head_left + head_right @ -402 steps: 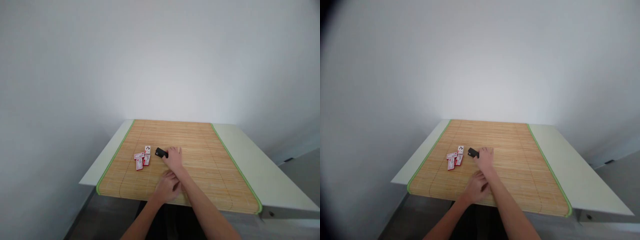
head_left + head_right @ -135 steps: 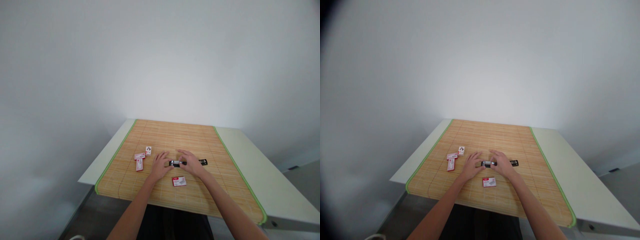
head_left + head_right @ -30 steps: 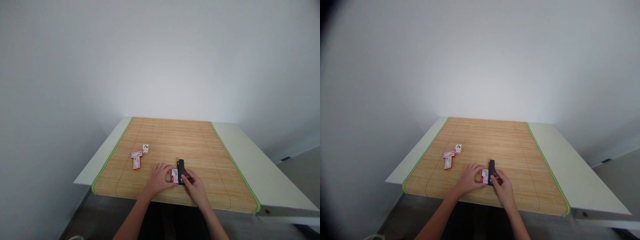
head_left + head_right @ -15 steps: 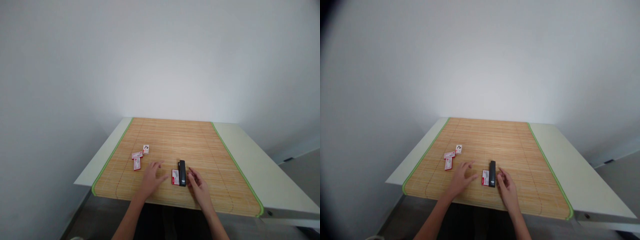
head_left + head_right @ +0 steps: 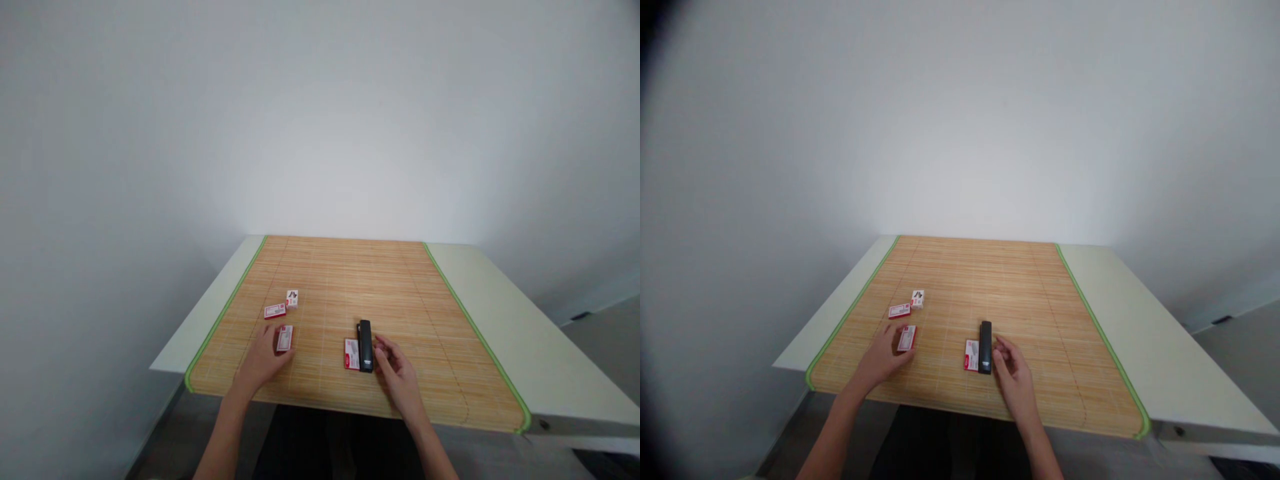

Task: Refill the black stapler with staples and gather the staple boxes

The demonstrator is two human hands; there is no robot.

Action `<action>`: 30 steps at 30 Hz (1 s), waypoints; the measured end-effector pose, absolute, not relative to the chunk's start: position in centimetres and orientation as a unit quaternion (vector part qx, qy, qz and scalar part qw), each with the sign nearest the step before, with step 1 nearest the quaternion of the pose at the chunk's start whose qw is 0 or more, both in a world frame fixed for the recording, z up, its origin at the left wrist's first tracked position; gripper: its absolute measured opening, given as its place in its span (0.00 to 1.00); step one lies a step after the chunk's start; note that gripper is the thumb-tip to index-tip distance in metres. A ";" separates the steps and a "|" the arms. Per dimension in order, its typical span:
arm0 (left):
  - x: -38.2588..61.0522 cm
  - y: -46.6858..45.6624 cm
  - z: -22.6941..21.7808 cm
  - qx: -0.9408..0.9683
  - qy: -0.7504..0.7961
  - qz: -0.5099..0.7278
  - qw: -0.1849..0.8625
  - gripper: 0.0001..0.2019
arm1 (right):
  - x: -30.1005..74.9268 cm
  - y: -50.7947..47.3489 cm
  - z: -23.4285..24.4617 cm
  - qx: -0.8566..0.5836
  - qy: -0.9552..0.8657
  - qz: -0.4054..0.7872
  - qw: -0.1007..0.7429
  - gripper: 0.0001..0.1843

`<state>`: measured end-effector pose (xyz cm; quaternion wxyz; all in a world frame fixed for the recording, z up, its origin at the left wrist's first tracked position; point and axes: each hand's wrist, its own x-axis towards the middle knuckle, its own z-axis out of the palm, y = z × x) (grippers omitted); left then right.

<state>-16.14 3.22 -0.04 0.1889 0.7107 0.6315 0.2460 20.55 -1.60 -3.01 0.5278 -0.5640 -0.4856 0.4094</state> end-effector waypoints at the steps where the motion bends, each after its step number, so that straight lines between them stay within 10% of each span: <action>1: -15.7 3.0 0.2 0.718 0.612 0.241 0.226 0.32 | 20.5 -1.6 -2.9 -0.563 -0.487 0.406 0.530 0.30; 30: -3.3 3.2 1.6 0.824 0.391 0.240 0.333 0.37 | 20.5 -1.3 -3.8 -0.514 -0.507 0.457 0.519 0.27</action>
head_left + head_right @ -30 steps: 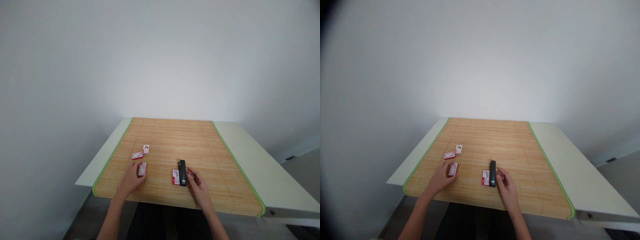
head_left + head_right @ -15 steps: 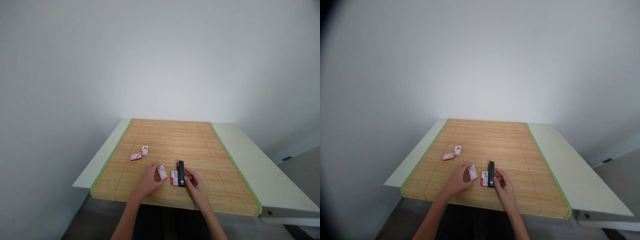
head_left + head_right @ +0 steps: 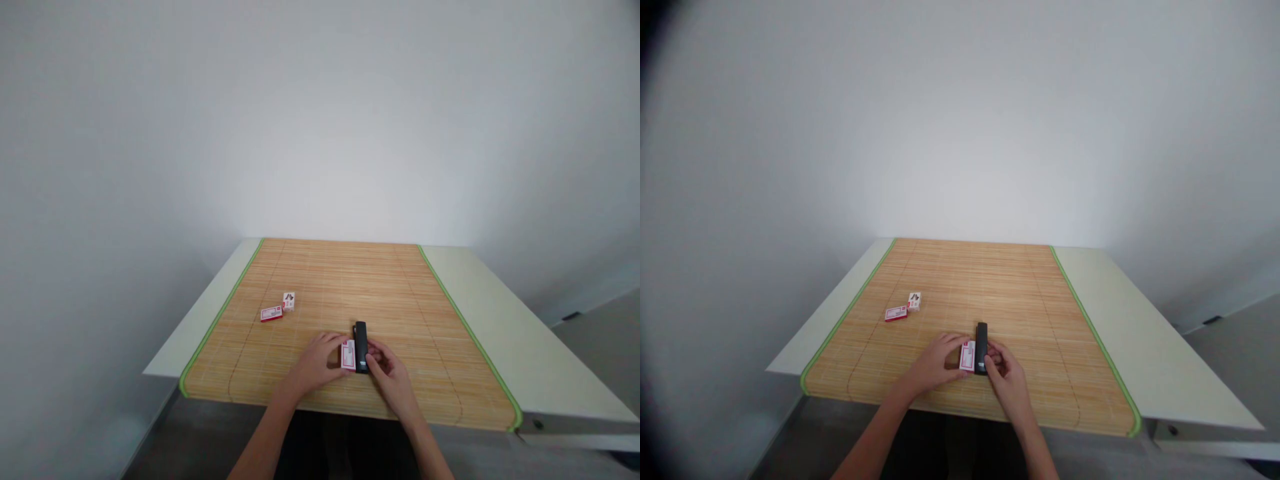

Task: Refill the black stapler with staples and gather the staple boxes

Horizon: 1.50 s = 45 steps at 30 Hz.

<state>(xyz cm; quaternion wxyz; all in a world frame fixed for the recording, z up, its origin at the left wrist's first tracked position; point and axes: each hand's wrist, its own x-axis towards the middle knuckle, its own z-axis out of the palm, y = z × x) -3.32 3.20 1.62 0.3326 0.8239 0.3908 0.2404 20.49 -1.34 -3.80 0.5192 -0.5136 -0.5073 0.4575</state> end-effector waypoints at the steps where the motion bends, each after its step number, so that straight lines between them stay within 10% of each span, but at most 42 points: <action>1: -3.2 3.1 1.5 0.822 0.394 0.244 0.331 0.37 | 20.5 -1.3 -3.7 -0.512 -0.509 0.460 0.518 0.27; 16: -2.9 1.3 0.2 0.772 0.447 0.310 0.328 0.50 | 20.7 -1.5 -3.2 -0.504 -0.490 0.476 0.529 0.30; 21: -9.6 4.3 -0.2 0.687 0.597 0.381 0.162 0.26 | 20.8 -1.6 -3.0 -0.518 -0.461 0.482 0.535 0.30; 26: -16.7 7.1 -0.6 0.653 0.689 0.310 0.051 0.27 | 20.7 -1.5 -2.9 -0.523 -0.460 0.483 0.530 0.31; 45: -11.4 4.8 0.4 0.693 0.633 0.309 0.151 0.26 | 20.8 -1.3 -3.6 -0.522 -0.472 0.482 0.523 0.29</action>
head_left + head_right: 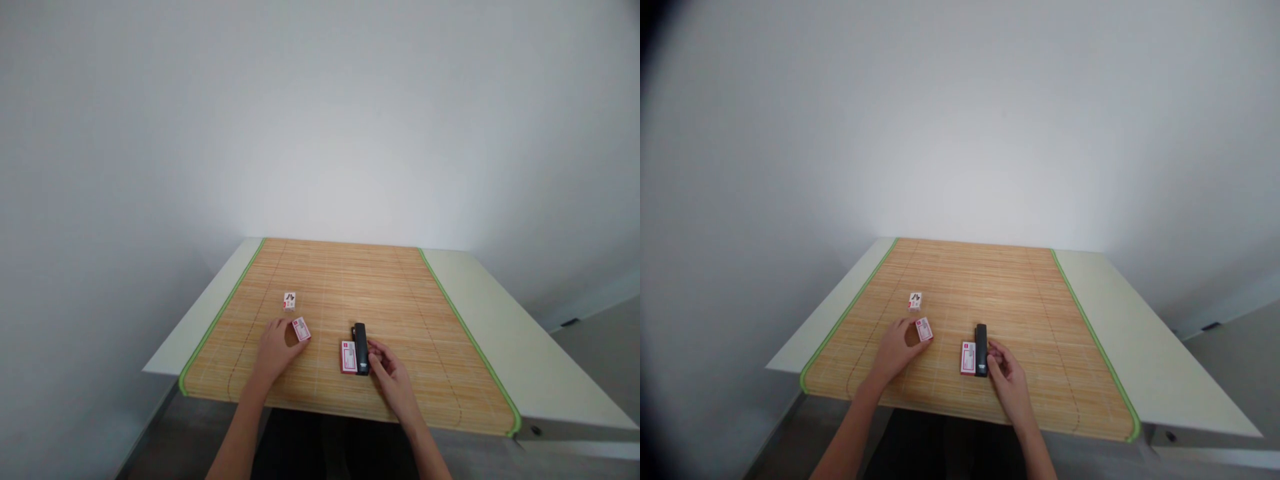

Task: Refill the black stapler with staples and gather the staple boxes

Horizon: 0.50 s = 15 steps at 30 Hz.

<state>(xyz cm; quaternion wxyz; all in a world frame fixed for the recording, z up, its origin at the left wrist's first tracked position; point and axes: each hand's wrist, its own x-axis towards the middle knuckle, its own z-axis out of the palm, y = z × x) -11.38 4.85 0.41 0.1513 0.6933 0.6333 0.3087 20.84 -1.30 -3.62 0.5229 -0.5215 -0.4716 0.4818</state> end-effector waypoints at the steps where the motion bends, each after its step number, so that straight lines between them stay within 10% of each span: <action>1: -10.7 4.7 0.9 0.702 0.610 0.322 0.179 0.25 | 20.8 -1.3 -3.5 -0.523 -0.473 0.480 0.523 0.29; 15: -3.1 2.1 3.6 0.774 0.433 0.311 0.343 0.32 | 20.5 -1.4 -2.9 -0.514 -0.490 0.474 0.522 0.31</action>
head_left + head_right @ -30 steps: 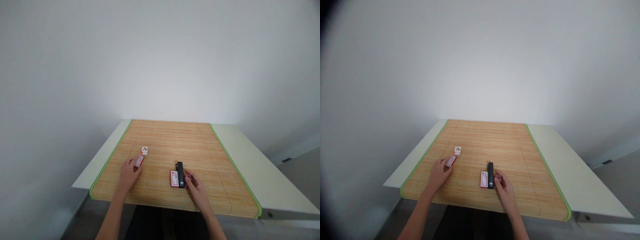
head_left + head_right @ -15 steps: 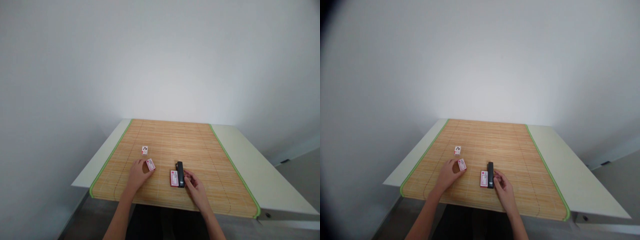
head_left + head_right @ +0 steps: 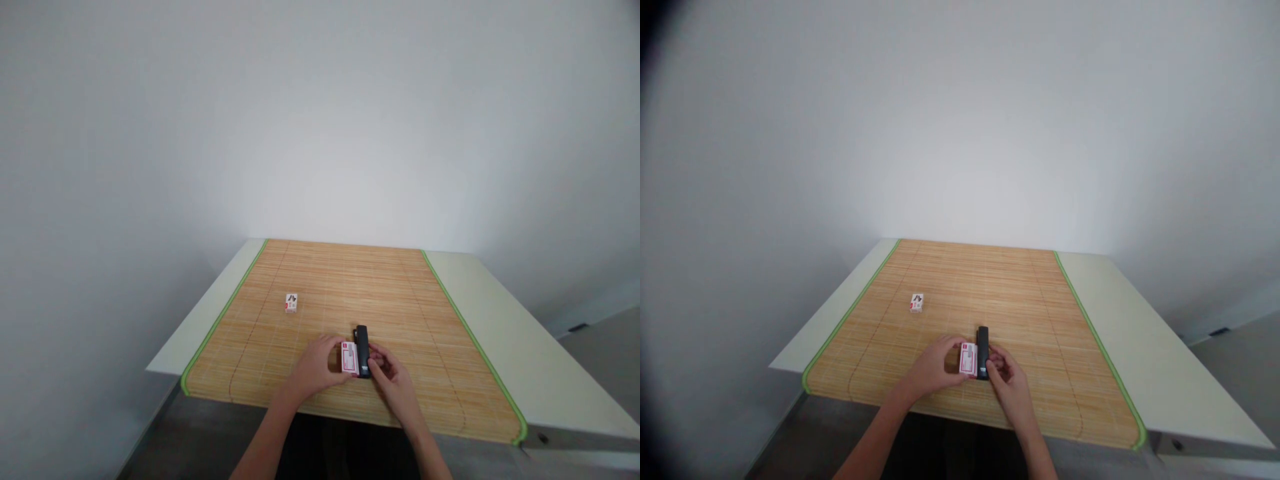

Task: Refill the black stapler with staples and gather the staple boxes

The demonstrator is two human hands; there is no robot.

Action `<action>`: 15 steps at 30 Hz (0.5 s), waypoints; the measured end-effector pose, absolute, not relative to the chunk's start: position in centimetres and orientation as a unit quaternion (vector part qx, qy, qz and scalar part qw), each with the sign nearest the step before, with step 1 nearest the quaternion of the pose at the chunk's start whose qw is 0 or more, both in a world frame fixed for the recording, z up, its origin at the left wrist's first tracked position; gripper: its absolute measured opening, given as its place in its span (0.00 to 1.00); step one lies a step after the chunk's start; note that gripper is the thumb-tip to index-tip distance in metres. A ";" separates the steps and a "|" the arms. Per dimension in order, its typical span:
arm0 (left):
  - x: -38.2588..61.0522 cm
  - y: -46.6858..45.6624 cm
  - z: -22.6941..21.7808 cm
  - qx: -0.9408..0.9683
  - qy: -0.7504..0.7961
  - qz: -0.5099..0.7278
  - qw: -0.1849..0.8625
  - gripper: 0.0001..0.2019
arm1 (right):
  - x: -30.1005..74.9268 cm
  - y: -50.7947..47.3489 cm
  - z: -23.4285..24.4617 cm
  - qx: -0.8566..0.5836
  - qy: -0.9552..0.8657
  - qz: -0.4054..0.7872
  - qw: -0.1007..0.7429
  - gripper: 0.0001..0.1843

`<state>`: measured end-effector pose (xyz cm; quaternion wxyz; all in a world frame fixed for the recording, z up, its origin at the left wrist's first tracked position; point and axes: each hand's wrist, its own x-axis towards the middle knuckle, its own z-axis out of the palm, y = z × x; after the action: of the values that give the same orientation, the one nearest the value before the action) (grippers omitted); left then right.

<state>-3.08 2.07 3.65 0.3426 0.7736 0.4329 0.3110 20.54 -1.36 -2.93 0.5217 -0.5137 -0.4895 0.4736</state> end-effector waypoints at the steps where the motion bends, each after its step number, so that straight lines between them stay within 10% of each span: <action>1: -3.0 2.0 3.5 0.772 0.434 0.311 0.344 0.32 | 20.5 -1.3 -3.0 -0.512 -0.487 0.474 0.525 0.31; 11: -2.2 1.7 2.7 0.763 0.427 0.327 0.360 0.33 | 20.6 -1.3 -3.0 -0.505 -0.487 0.481 0.526 0.30; 15: -3.0 1.5 1.5 0.750 0.443 0.325 0.367 0.47 | 20.6 -1.3 -3.3 -0.504 -0.482 0.484 0.529 0.32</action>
<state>-3.05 1.54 1.49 0.3671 0.7504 0.4430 0.3254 20.62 -1.27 -3.26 0.5287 -0.5042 -0.4817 0.4839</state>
